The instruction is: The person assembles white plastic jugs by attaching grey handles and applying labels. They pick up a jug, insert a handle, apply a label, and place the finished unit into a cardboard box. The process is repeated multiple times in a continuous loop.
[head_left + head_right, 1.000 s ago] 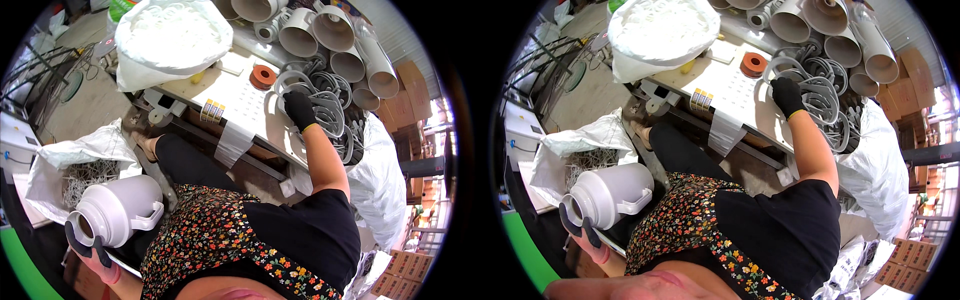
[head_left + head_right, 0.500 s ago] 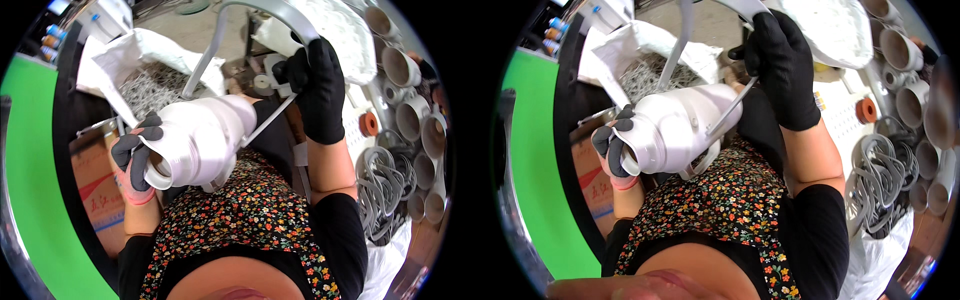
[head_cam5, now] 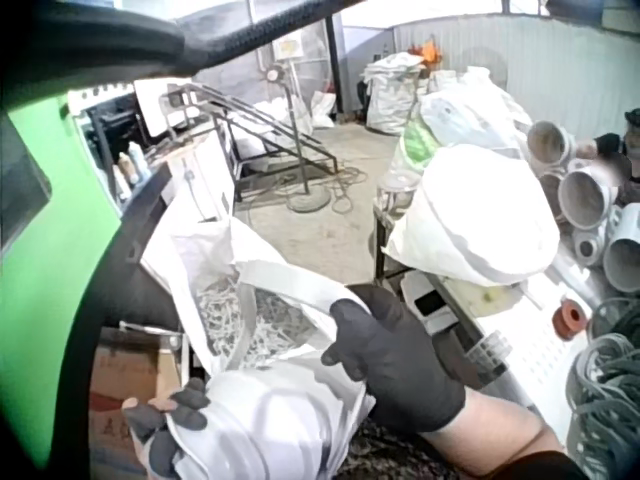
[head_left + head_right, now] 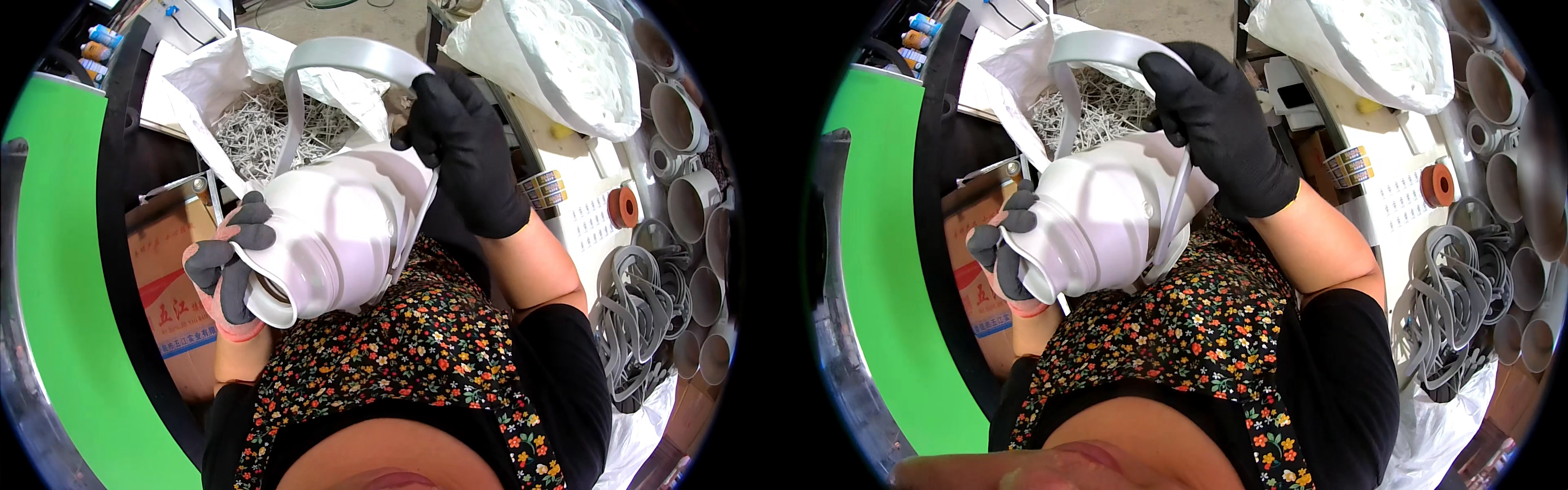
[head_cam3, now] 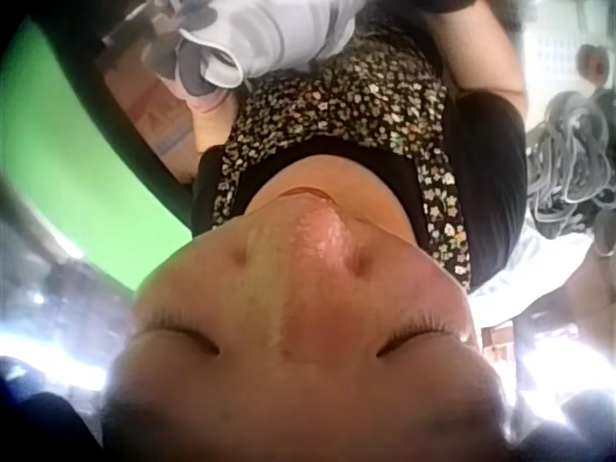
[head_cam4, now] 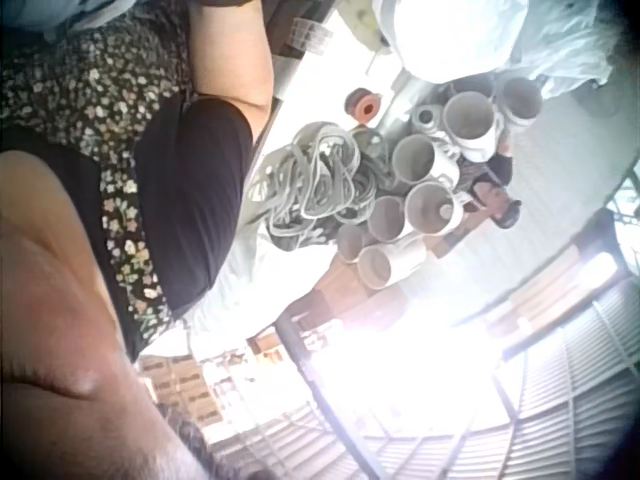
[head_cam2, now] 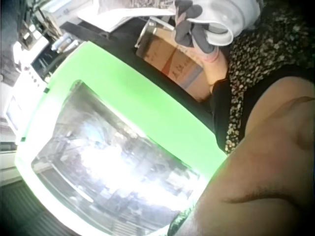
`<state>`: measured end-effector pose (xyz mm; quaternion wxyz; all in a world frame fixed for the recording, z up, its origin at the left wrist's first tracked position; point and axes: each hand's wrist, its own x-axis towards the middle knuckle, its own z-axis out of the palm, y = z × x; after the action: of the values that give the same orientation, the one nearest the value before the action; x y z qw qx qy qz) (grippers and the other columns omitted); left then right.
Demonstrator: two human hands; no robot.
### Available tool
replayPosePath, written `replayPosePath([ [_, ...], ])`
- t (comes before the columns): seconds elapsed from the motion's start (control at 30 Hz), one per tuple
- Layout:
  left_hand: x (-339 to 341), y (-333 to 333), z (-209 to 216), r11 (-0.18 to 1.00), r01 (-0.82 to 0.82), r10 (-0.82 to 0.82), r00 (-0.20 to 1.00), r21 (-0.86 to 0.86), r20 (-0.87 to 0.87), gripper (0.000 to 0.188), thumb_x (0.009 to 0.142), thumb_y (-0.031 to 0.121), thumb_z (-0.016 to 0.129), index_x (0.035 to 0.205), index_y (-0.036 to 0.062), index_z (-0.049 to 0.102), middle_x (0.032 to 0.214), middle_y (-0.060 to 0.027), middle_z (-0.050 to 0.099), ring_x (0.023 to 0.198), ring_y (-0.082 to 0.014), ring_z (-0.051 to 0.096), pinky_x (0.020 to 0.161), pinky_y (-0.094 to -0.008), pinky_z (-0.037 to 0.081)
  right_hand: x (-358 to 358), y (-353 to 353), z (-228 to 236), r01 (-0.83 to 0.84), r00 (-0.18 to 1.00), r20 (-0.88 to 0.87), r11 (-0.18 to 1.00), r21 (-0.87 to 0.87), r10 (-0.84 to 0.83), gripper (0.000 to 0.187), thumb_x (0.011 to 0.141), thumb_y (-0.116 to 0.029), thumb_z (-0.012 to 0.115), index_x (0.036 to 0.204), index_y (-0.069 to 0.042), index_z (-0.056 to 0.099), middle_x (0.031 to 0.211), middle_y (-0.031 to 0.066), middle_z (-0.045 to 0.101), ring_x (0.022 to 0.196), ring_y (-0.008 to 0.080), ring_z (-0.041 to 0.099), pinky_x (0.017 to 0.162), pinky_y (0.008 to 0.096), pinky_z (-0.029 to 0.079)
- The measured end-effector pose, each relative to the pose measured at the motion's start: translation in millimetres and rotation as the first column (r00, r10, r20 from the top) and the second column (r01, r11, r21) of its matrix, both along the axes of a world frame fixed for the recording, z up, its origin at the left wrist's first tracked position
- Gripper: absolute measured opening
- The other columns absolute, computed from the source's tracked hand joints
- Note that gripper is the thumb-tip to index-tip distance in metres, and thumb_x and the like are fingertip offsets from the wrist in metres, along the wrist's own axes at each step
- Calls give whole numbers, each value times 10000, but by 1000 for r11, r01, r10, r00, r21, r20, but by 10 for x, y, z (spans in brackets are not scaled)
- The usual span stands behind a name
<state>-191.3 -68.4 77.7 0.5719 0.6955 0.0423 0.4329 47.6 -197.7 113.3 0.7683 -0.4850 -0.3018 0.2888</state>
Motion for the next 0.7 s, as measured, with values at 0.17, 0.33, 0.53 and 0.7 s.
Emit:
replayPosePath([
  [0.17,121,-39,75,999,-3,4,1000,35,-27,138,843,160,544,884,57,462,792,-132,679,939,-355,635,1001,-571,396,169,-13,223,-18,993,120,999,-39,22,288,982,-297,519,977,-15,583,547,-11,427,472,70,393,621,255,480],
  [0.33,243,-128,117,999,31,-30,999,18,-39,187,848,209,574,863,58,465,764,-121,682,911,-347,646,981,-560,416,306,-5,259,-17,999,42,998,-56,20,310,965,-306,556,1059,-13,595,549,-29,425,472,63,403,639,257,485],
  [0.53,247,-183,77,1000,-14,14,996,0,-86,151,856,168,527,938,80,437,820,-129,684,974,-355,629,998,-571,397,229,-12,116,89,991,92,995,51,-93,373,899,-296,662,1126,-8,593,743,26,599,628,73,561,609,245,483],
  [0.7,66,-248,333,876,228,-115,955,425,-275,222,755,170,608,955,98,545,854,-105,684,1006,-318,619,962,-531,410,-157,-196,-326,-76,985,-163,987,-142,53,375,895,-181,617,1229,-22,550,1029,38,591,946,111,548,834,268,460],
])
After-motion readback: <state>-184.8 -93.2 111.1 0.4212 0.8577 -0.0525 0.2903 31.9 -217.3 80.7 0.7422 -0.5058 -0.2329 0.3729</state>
